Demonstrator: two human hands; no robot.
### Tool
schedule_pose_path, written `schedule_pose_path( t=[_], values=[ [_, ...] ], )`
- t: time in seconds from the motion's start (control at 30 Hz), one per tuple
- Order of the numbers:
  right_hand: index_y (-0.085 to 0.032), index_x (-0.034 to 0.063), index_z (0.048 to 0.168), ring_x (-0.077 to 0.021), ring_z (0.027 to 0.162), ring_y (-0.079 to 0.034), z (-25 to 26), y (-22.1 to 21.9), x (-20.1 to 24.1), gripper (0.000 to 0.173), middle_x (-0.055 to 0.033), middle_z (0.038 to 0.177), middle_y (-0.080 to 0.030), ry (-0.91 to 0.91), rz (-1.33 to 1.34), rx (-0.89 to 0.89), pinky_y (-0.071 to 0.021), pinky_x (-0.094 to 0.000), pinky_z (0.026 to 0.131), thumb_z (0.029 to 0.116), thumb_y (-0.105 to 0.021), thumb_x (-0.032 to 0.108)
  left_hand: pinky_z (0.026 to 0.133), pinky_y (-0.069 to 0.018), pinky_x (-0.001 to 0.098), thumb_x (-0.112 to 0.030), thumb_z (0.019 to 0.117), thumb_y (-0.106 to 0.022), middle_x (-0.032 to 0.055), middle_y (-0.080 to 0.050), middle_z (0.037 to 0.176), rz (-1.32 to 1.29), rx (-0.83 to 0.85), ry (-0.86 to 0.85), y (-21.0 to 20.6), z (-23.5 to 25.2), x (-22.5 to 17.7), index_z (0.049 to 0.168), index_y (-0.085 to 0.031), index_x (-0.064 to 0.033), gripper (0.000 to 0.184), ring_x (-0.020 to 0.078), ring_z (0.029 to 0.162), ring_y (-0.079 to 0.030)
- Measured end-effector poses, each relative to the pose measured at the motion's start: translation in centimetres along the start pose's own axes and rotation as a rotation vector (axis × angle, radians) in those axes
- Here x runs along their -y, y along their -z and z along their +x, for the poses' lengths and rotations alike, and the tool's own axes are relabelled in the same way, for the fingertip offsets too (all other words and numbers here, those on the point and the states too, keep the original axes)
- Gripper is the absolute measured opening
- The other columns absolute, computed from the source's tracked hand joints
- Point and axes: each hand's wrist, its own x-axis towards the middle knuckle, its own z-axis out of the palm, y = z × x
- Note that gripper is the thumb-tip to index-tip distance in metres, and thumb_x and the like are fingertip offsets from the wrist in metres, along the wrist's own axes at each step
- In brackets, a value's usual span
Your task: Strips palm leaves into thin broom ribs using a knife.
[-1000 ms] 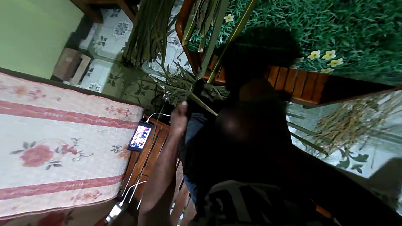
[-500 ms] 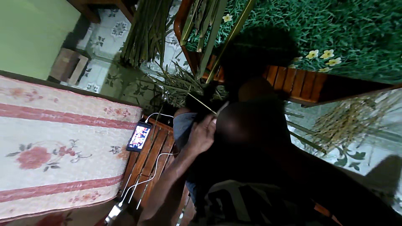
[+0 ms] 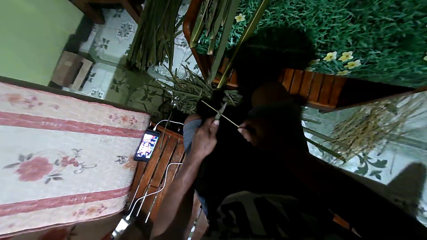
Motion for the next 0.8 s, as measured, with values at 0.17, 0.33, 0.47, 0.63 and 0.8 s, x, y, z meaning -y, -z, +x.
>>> schedule_pose_path(
  t=[0.17, 0.33, 0.47, 0.63, 0.8],
  values=[
    [-0.073, 0.003, 0.096, -0.0197, 0.067, -0.066, -0.4, -0.2, 0.6, 0.029, -0.0106, 0.077, -0.069, 0.167, -0.194, -0.07, -0.055, -0.0368, 0.063, 0.1002, -0.051, 0.022, 0.085, -0.0555, 0.0534, -0.04, 0.1096, -0.041, 0.0129, -0.072, 0.096, 0.073, 0.079, 0.032, 1.5, -0.4, -1.3, 0.125, -0.068, -0.0083, 0.044, 0.0269, 0.091, -0.07],
    [-0.071, 0.0018, 0.11, -0.0055, 0.067, -0.058, -0.9, 1.6, 2.4, 0.029, -0.0049, 0.081, -0.066, -0.119, 0.041, 0.06, -0.0512, -0.0237, 0.065, 0.1056, -0.051, 0.023, 0.046, -0.0454, 0.0235, -0.04, 0.1113, -0.037, -0.0005, -0.054, 0.067, -0.627, -0.204, 0.253, 4.5, 1.6, 3.9, 0.121, -0.065, -0.0115, 0.041, 0.0072, 0.05, -0.048],
    [-0.069, 0.0023, 0.109, 0.0016, 0.056, -0.051, -0.2, 1.3, 2.3, 0.03, 0.0062, 0.069, -0.057, -0.144, 0.356, 0.176, -0.0469, -0.0163, 0.054, 0.1065, -0.048, 0.023, 0.048, -0.049, 0.0207, -0.05, 0.0997, -0.06, -0.0055, -0.058, 0.064, -1.224, 0.283, 0.043, 1.6, -0.5, 1.8, 0.141, -0.054, -0.0202, 0.051, 0.0045, 0.049, -0.053],
    [-0.067, 0.0017, 0.118, -0.0007, 0.056, -0.054, 0.0, 0.4, 2.6, 0.032, 0.0059, 0.07, -0.06, -0.158, 0.377, 0.259, -0.049, -0.0185, 0.053, 0.1068, -0.045, 0.022, 0.048, -0.0468, 0.0201, -0.039, 0.1023, -0.057, -0.0063, -0.054, 0.061, -1.287, 0.223, 0.039, 1.2, 0.5, 0.9, 0.13, -0.064, -0.0142, 0.038, 0.0039, 0.047, -0.05],
    [-0.065, 0.0056, 0.111, 0.0013, 0.048, -0.045, 0.0, -0.6, 2.3, 0.026, 0.0118, 0.06, -0.049, -0.218, 0.746, 0.213, -0.0419, -0.0162, 0.046, 0.1053, -0.043, 0.019, 0.048, -0.0453, 0.0184, -0.035, 0.1018, -0.06, -0.0066, -0.058, 0.066, -1.101, 0.296, 0.025, 0.7, -0.2, 0.1, 0.137, -0.06, -0.0141, 0.041, 0.002, 0.05, -0.05]
  ],
)
